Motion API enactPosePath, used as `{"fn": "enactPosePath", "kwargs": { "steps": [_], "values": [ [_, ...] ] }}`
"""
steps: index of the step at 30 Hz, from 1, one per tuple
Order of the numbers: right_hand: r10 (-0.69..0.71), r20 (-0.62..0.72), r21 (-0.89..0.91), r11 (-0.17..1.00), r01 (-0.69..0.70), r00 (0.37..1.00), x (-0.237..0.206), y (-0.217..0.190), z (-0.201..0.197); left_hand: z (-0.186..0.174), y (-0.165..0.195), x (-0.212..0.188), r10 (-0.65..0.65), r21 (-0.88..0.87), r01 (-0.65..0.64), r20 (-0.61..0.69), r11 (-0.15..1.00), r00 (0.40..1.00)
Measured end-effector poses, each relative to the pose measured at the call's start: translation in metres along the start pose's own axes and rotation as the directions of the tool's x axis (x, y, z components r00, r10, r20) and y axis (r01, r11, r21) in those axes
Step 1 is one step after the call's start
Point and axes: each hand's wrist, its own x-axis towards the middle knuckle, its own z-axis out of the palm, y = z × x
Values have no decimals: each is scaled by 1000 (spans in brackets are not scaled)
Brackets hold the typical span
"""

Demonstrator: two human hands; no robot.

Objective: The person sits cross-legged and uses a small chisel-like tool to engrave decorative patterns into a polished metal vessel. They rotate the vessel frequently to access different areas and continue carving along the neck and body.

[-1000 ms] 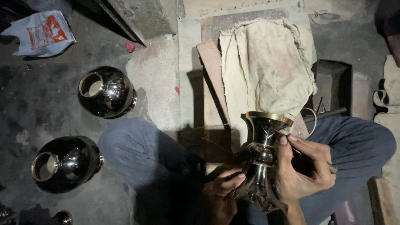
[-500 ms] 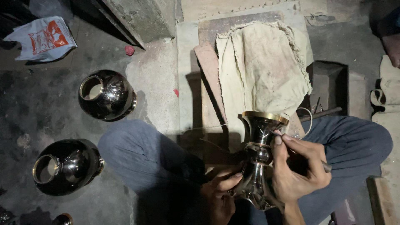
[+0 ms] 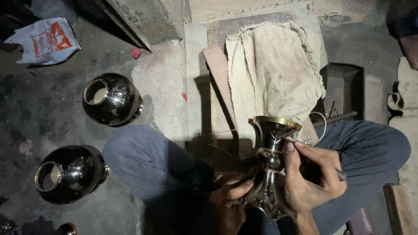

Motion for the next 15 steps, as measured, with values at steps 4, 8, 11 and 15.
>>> {"fn": "enactPosePath", "kwargs": {
  "steps": [4, 8, 11, 15],
  "values": [
    [-4, 10, -15, 1000, 4, 1000, 0, 0, -1, 2, -5, -1, 37, -58, -38, -14, 998, 999],
    [-33, 57, 1, 999, 33, 998, 0, -1, -6, 1, -7, -4, 63, 27, -64, 10, 998, 998],
    [-43, 51, -14, 999, 44, 998, 1, 0, -5, 3, -6, -5, 17, 6, -17, -14, 1000, 1000],
    [-26, 43, -34, 999, 27, 999, 0, 2, -6, 6, -5, -4, 23, -8, -23, -18, 1000, 1000]
  ]
}}
